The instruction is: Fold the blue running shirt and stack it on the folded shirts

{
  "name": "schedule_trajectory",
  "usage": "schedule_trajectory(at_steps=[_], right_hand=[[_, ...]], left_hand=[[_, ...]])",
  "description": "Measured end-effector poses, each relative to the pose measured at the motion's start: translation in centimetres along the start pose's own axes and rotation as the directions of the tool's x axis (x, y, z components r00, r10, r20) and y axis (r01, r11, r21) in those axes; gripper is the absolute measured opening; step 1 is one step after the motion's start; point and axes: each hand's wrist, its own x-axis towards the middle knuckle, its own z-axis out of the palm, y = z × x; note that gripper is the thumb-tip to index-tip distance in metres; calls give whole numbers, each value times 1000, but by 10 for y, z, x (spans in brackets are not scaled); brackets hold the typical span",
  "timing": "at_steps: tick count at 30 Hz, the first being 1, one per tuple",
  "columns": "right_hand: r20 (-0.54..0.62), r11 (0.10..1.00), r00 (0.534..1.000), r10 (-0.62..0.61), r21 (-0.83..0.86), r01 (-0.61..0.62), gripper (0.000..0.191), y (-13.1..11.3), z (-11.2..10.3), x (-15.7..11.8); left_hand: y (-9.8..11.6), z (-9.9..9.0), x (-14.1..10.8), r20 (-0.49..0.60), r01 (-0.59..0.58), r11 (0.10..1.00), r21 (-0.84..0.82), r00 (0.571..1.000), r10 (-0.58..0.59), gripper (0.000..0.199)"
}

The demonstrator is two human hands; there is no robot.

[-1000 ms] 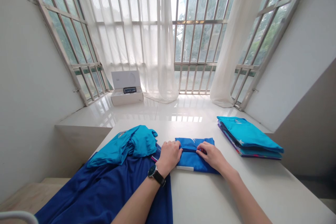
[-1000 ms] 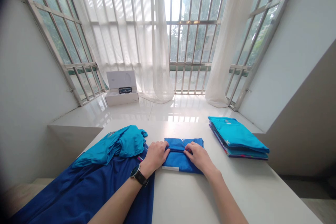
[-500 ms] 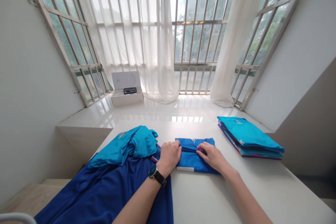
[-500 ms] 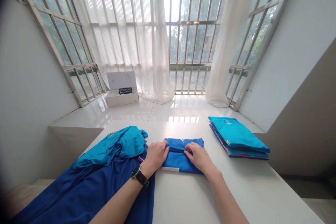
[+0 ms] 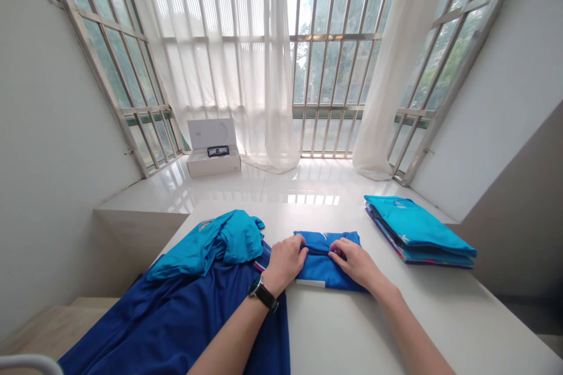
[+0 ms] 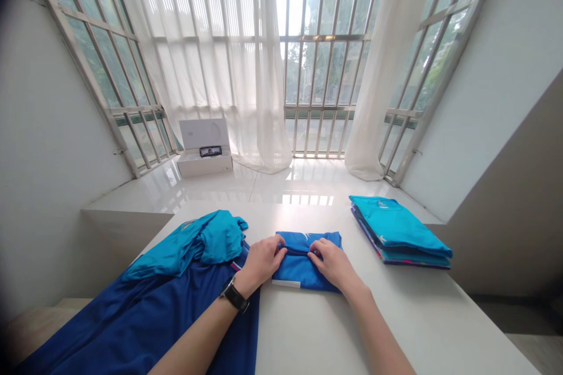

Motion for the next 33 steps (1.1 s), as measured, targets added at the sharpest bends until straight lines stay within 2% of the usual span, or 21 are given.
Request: schedule_trajectory(at_steps=[6, 9, 12, 16, 20, 23, 25, 28, 33], right_hand=[[-18, 1000, 1000, -10, 5, 10, 22, 2, 2, 0], [-30, 1000, 1000, -5, 8, 5, 24, 0, 1, 0], [-40, 1000, 999, 12, 14, -11, 30, -2, 2, 0], [-48, 1000, 999, 6, 12, -5, 38, -3, 4, 1], [-50, 1000, 999, -7, -2, 7, 34, -1, 6, 2], [-37, 1000, 999, -3, -17, 2, 29, -1, 6, 1], [-30, 1000, 1000, -1, -24, 0, 29, -1, 6, 1], [-32, 1000, 999, 0, -23, -1, 29, -3, 4, 1], [-17, 1000, 1000, 16, -6, -16, 30, -7, 2, 1]], left_hand=[[-10, 7, 6, -25, -63, 953, -297, 998, 58, 25], [-16, 3, 10, -3, -77, 881, -466, 996, 86, 30], [-20, -5, 11, 30, -124, 829, -545, 985, 167, 32], [-18, -12, 10, 8, -215, 848, -485, 968, 249, 24], [-15, -9, 7, -18, -274, 916, -294, 960, 281, 20], [-13, -7, 5, 37, -297, 952, -78, 953, 301, 24], [-12, -6, 4, 100, -308, 951, 0, 947, 307, 23], [-11, -9, 4, 157, -283, 959, 10, 948, 278, 25], [-13, -12, 3, 161, -229, 971, -69, 958, 238, 20]])
